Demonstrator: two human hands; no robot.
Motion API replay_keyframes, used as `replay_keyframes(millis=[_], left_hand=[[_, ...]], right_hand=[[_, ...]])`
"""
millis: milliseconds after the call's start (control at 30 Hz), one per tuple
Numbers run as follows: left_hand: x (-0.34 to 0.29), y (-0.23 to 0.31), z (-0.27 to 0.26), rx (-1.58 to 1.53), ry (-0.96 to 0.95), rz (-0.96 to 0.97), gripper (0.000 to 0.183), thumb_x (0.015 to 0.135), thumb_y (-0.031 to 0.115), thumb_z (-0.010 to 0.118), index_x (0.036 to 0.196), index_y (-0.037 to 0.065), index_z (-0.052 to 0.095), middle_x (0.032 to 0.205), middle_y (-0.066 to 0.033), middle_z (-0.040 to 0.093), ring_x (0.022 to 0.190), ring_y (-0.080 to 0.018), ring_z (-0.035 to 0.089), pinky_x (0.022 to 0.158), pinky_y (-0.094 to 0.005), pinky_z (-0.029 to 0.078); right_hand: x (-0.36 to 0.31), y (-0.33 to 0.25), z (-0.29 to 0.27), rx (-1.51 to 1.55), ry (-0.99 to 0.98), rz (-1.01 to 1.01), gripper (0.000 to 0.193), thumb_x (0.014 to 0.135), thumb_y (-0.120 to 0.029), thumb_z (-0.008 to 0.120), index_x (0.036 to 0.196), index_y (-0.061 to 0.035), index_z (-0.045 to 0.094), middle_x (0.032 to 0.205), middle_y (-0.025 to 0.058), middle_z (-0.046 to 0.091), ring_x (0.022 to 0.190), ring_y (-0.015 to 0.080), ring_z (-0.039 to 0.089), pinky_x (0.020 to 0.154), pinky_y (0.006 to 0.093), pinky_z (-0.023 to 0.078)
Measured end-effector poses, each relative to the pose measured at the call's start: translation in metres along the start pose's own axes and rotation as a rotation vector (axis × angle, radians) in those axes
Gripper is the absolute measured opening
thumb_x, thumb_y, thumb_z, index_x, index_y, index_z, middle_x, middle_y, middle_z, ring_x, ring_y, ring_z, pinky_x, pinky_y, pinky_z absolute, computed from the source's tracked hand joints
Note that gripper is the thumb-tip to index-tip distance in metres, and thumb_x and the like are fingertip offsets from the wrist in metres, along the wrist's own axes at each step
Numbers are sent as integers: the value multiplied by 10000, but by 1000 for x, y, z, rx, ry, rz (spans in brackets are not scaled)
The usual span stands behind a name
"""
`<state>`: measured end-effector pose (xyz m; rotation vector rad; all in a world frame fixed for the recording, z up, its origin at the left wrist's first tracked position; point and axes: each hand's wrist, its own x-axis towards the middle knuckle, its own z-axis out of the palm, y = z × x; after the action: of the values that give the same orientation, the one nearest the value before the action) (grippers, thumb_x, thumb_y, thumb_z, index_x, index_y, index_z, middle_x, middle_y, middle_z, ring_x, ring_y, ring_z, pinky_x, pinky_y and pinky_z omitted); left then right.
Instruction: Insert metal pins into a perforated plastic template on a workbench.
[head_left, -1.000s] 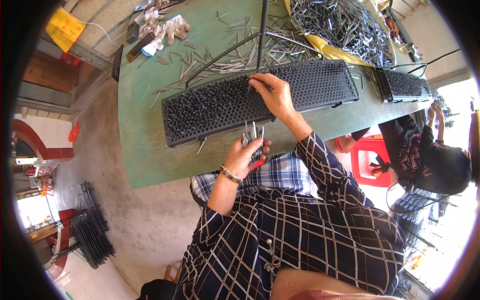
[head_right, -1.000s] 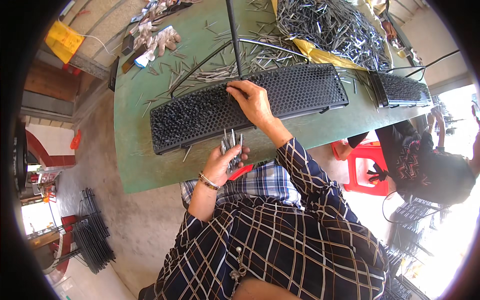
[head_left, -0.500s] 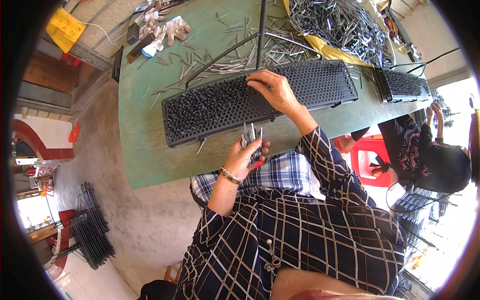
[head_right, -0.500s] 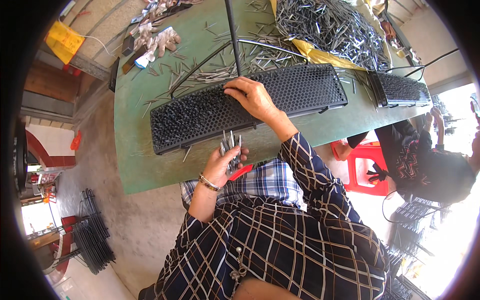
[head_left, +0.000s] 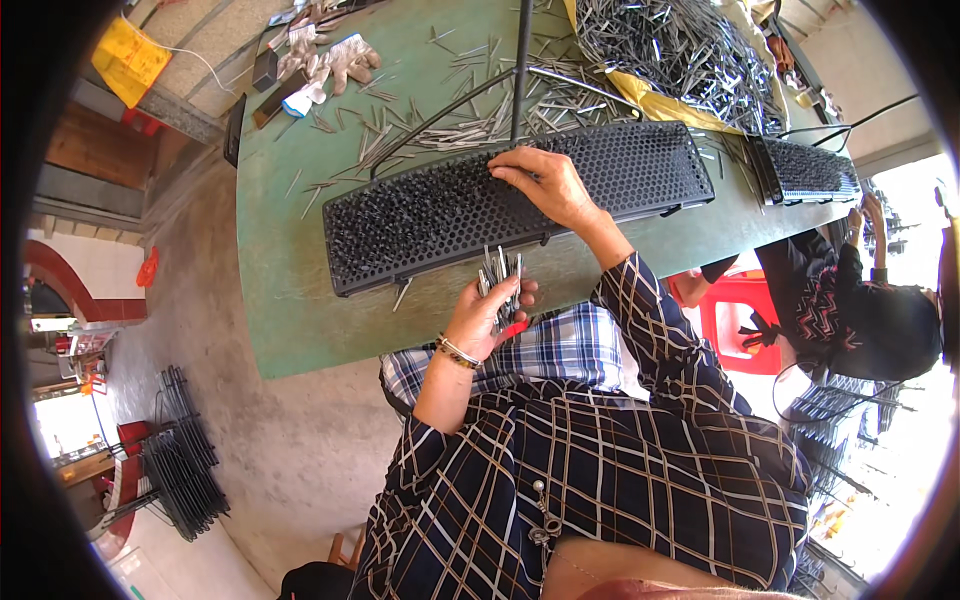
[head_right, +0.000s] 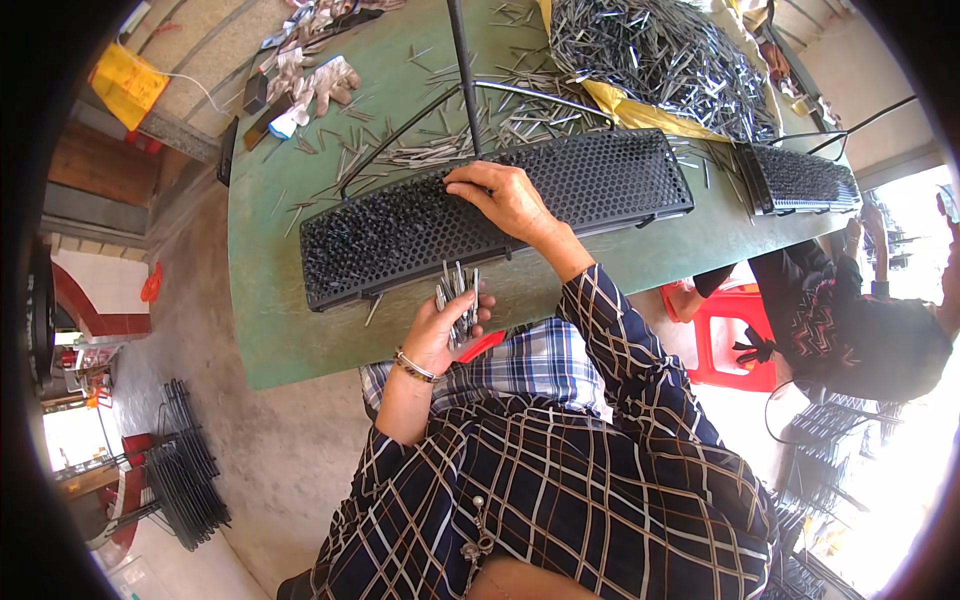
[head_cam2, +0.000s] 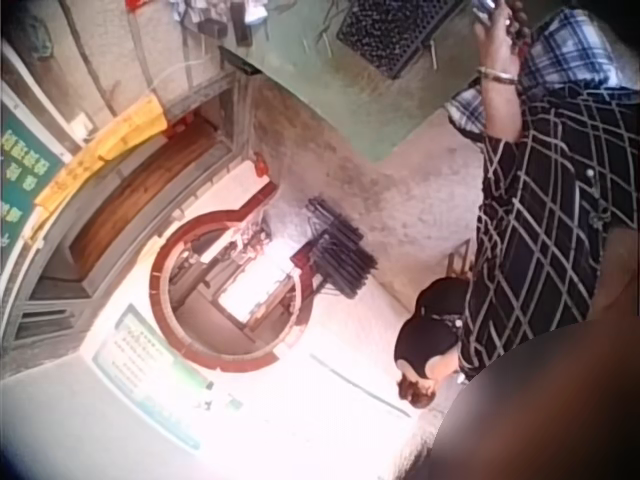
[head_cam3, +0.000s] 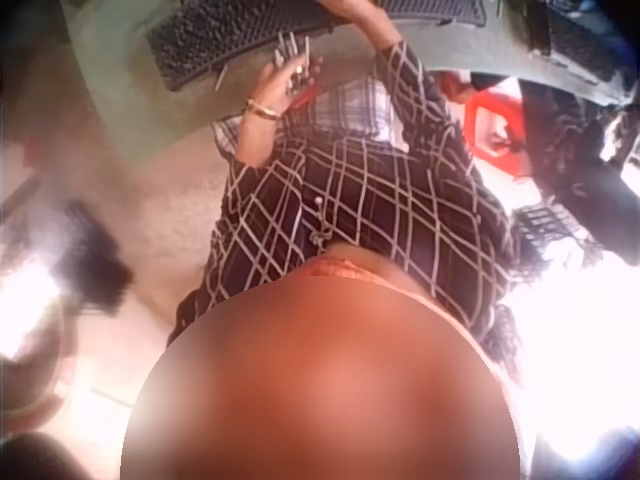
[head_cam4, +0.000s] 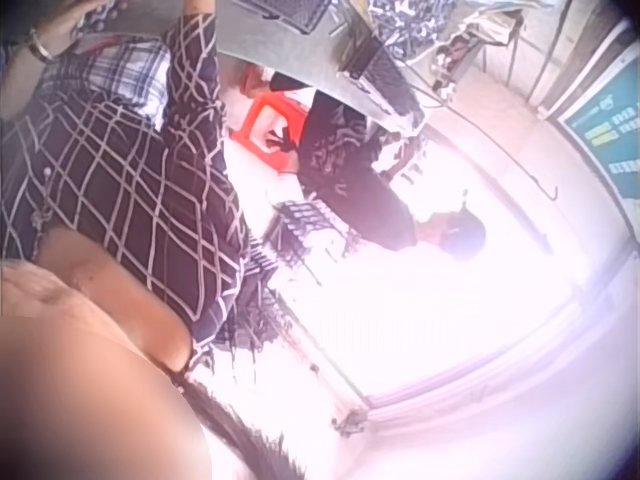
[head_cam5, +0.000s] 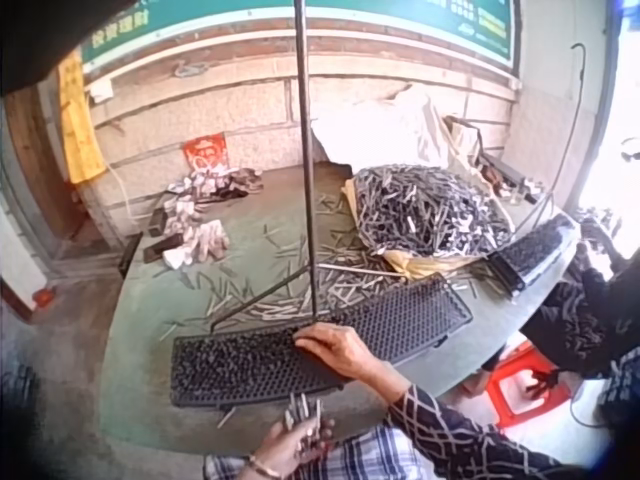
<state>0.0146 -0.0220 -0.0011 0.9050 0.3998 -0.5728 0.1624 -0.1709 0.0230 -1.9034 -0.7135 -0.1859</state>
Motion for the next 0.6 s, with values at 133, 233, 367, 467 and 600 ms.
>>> replay_keyframes(millis=[133, 233, 367, 467, 600], left_hand=[[0, -3, 0, 21, -6, 27, 220, 886, 183, 590, 1071, 64, 577, 938, -77, 652, 780, -123, 610, 588, -259, 510], [0, -4, 0, -2, -11, 32, 234, 887, 176, 588, 1083, 50, 573, 933, -86, 651, 781, -132, 614, 590, -256, 507], [-1, -5, -1, 7, 5, 33, 234, 887, 173, 589, 1082, 44, 573, 933, -89, 650, 782, -135, 612, 599, -257, 499], [-1, -4, 1, 9, -1, 33, 233, 888, 173, 589, 1081, 43, 572, 933, -90, 650, 783, -135, 610, 604, -259, 496], [0, -6, -1, -2, -2, 31, 228, 890, 175, 587, 1078, 47, 573, 932, -89, 650, 783, -135, 611, 602, -257, 496]], right_hand=[[0, 3, -1, -80, 20, -110, 150, 832, -125, 632, 941, -24, 652, 906, 111, 662, 837, 269, 635, 741, 332, 502], [-1, 0, -2, -27, 13, -48, 149, 829, -128, 632, 936, -27, 656, 902, 110, 664, 850, 280, 630, 755, 342, 499], [1, -1, 1, -78, 12, -95, 156, 824, -139, 639, 934, -31, 660, 897, 102, 666, 850, 282, 629, 765, 345, 496], [1, 2, -2, -102, 16, -98, 154, 823, -144, 641, 930, -36, 663, 896, 94, 668, 847, 275, 630, 766, 343, 495], [0, 4, -3, -77, -3, -83, 152, 825, -150, 640, 929, -42, 666, 894, 90, 669, 853, 270, 630, 763, 339, 495]])
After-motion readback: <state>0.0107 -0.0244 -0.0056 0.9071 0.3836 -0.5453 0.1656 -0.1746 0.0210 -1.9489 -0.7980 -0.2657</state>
